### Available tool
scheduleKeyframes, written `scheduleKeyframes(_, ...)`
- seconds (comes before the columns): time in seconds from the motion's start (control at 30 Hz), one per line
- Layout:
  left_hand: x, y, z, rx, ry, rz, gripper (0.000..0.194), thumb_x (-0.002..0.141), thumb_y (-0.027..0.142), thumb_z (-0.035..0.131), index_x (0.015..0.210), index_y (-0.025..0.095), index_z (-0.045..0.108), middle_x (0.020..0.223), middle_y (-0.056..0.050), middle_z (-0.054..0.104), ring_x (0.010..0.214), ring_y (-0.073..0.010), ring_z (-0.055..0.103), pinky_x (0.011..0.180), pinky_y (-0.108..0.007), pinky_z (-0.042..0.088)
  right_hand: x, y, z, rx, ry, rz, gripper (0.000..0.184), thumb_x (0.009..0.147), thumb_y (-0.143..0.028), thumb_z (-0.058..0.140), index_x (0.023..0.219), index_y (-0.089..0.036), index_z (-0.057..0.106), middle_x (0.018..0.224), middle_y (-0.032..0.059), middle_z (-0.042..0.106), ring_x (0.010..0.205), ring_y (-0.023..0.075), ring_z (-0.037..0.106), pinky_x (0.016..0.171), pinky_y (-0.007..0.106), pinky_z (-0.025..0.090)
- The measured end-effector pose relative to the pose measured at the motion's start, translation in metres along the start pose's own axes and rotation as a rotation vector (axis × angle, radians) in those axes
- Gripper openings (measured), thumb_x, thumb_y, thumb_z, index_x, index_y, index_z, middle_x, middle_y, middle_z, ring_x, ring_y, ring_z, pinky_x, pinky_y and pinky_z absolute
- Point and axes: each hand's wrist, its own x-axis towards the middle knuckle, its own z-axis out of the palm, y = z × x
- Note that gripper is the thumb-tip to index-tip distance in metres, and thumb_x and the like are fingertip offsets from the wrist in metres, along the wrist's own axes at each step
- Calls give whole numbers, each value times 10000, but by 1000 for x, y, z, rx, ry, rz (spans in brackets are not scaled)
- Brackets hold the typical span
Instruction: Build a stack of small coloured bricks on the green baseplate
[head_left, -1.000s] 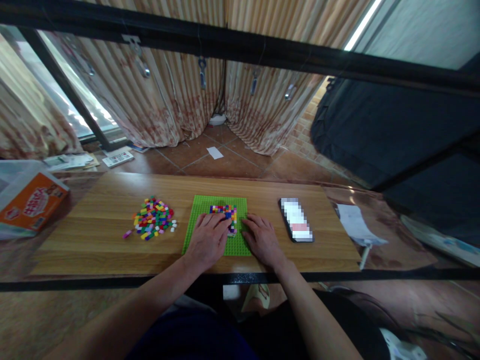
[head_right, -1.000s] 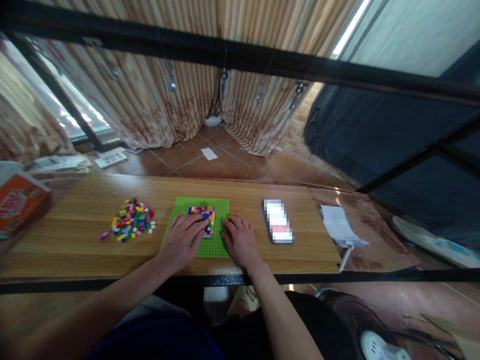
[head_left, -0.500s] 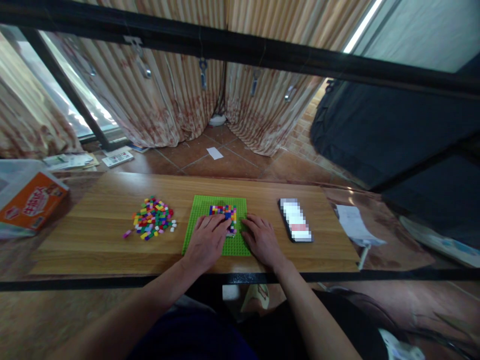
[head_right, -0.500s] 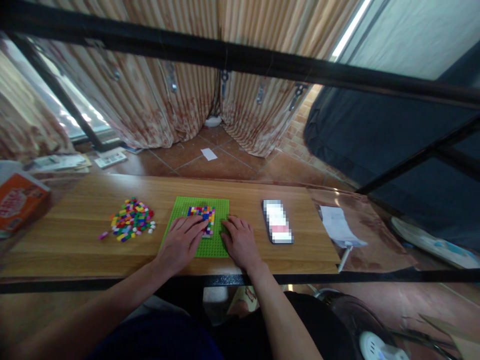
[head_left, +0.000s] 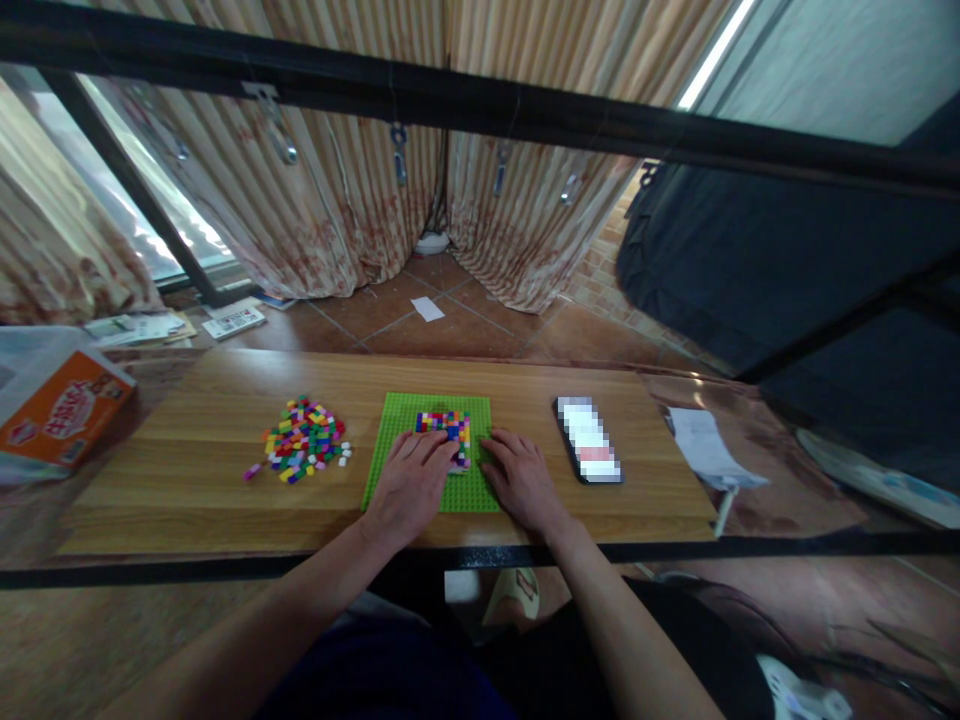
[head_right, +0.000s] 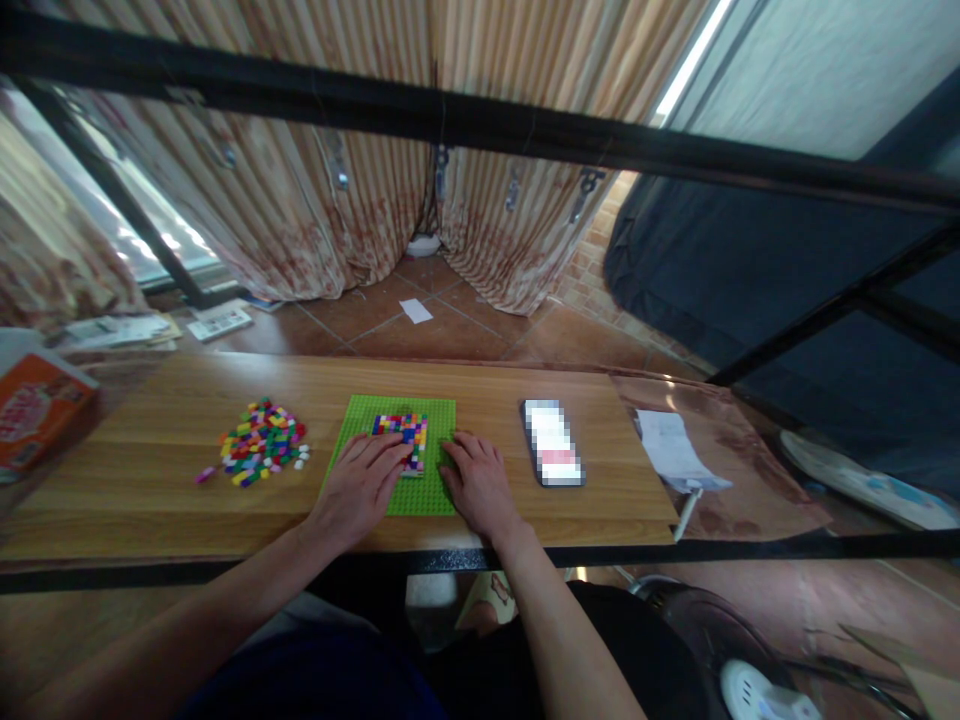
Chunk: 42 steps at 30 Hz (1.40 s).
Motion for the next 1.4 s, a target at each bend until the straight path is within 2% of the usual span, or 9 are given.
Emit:
scheduleKeyframes(0.27, 0, 0, 1, 28, 34, 21, 247, 917, 178, 473, 1104, 165, 633, 1150, -102, 656, 1049, -249, 577, 950, -450, 446, 0, -1, -1, 1, 0, 3, 343, 924, -285, 521, 1251, -211, 588, 1339, 94, 549, 1198, 252, 475, 998, 426, 386)
scheduleKeyframes(0.77, 0, 4, -4, -15, -79, -47, 289, 918, 184, 457, 1150, 179, 630, 1231, -107, 629, 1142, -267, 556, 992, -507, 398, -1, 1, 2, -4, 11, -16, 341, 926, -299, 512, 1247, -213, 589, 1339, 94, 550, 1200, 263, 473, 992, 436, 388)
scheduleKeyframes(1.17, -3, 0, 2, -87, -31, -40, 287, 913, 195, 475, 1170, 182, 602, 1212, -105, 611, 1126, -250, 537, 966, -451, 451, 0, 0, 0, -7, 2, -7, 342, 923, -285, 517, 1252, -220, 586, 1344, 87, 544, 1218, 251, 461, 1001, 420, 384)
scheduleKeyframes(1.4, 2, 3, -2, -84, -73, -68, 297, 887, 172, 499, 1174, 182, 571, 1175, -94, 606, 1096, -252, 530, 963, -445, 449, 0, -1, -1, -1, -5, -5, 341, 923, -290, 518, 1246, -204, 587, 1350, 91, 543, 1213, 254, 464, 1005, 427, 386)
